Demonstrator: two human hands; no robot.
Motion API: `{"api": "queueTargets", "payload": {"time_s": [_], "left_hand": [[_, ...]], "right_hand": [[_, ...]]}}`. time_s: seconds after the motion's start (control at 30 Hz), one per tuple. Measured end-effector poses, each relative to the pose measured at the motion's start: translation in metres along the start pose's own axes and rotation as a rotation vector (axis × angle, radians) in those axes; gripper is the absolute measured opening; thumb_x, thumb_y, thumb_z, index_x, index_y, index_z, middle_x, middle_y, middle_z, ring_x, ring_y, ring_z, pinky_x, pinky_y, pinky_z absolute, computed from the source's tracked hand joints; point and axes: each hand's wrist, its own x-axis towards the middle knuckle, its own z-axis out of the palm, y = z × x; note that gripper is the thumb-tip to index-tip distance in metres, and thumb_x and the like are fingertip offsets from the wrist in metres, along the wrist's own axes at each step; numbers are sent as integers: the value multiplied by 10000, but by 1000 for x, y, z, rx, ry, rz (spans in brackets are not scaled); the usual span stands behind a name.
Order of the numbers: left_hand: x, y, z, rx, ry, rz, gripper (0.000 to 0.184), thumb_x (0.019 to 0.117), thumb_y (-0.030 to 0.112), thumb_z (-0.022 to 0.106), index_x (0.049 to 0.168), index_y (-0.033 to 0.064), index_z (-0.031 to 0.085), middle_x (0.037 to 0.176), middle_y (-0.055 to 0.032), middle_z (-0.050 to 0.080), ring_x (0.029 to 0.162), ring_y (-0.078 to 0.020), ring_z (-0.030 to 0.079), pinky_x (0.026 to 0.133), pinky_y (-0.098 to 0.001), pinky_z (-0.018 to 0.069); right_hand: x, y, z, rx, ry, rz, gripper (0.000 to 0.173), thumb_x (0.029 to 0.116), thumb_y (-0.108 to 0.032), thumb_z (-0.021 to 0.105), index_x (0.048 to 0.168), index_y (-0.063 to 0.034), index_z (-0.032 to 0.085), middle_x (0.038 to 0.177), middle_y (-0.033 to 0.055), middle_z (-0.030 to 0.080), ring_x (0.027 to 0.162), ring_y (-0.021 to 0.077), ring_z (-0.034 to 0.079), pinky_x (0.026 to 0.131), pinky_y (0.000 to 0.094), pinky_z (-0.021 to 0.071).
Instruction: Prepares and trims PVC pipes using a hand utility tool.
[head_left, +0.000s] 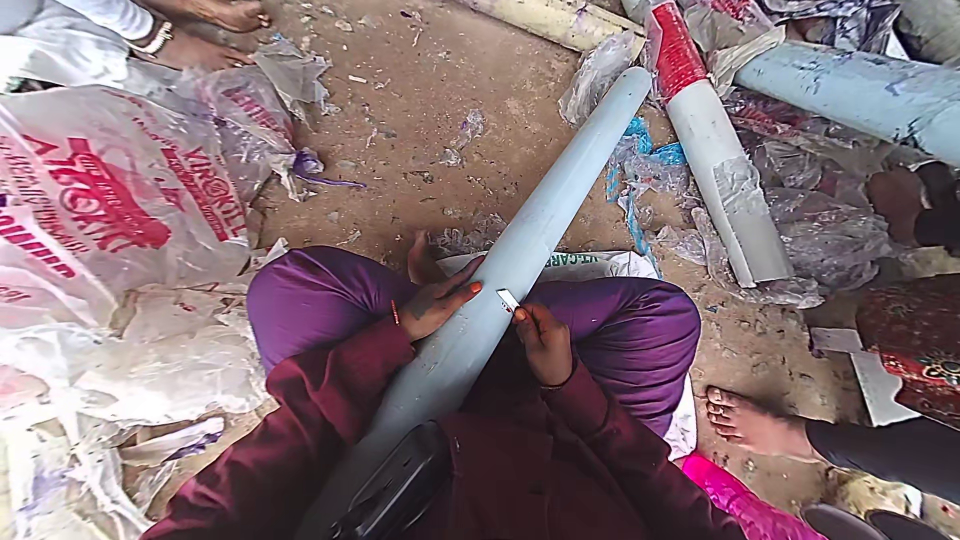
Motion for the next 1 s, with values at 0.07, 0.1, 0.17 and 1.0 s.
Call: {"api": "queueTargets", "payload": {"time_s": [0.07, 0.1, 0.17, 1.0], "left_hand": [[-1, 1, 0, 3, -1, 0, 533, 1094, 283, 425, 1589, 95, 360, 1508, -124, 533, 1315, -75, 545, 1124, -280, 406], [-1, 1, 0, 4, 0, -4, 529, 1096, 278, 424, 1589, 95, 360, 1510, -125, 530, 1319, -78, 542, 1125, -281, 403], [-1, 2, 0, 6, 3, -3, 532, 1095, 278, 424, 1590, 96, 357, 1498, -133, 540, 1309, -83, 550, 1119, -287, 409], [-1, 3, 0, 9, 3, -23, 540, 1093, 284, 445, 1601, 130, 344, 1441, -137, 584, 1235, -85, 597, 1076, -298, 451]], "right_hand": [[0, 0, 1, 4, 1, -7, 260, 1023, -104, 515, 931, 85, 669, 660, 51, 594, 551, 47, 524, 549, 211, 462], [0, -1, 1, -3, -5, -11, 263, 1023, -109, 516, 928, 83, 668, 659, 53, 593, 551, 50, 523, 548, 215, 461], [0, -3, -1, -26, -15, -17, 268, 1022, -122, 518, 924, 76, 670, 655, 61, 594, 548, 66, 528, 542, 234, 461], [1, -6, -3, -238, 72, -85, 283, 1012, -158, 548, 948, 66, 707, 685, 116, 667, 556, 183, 631, 532, 342, 523]]}}
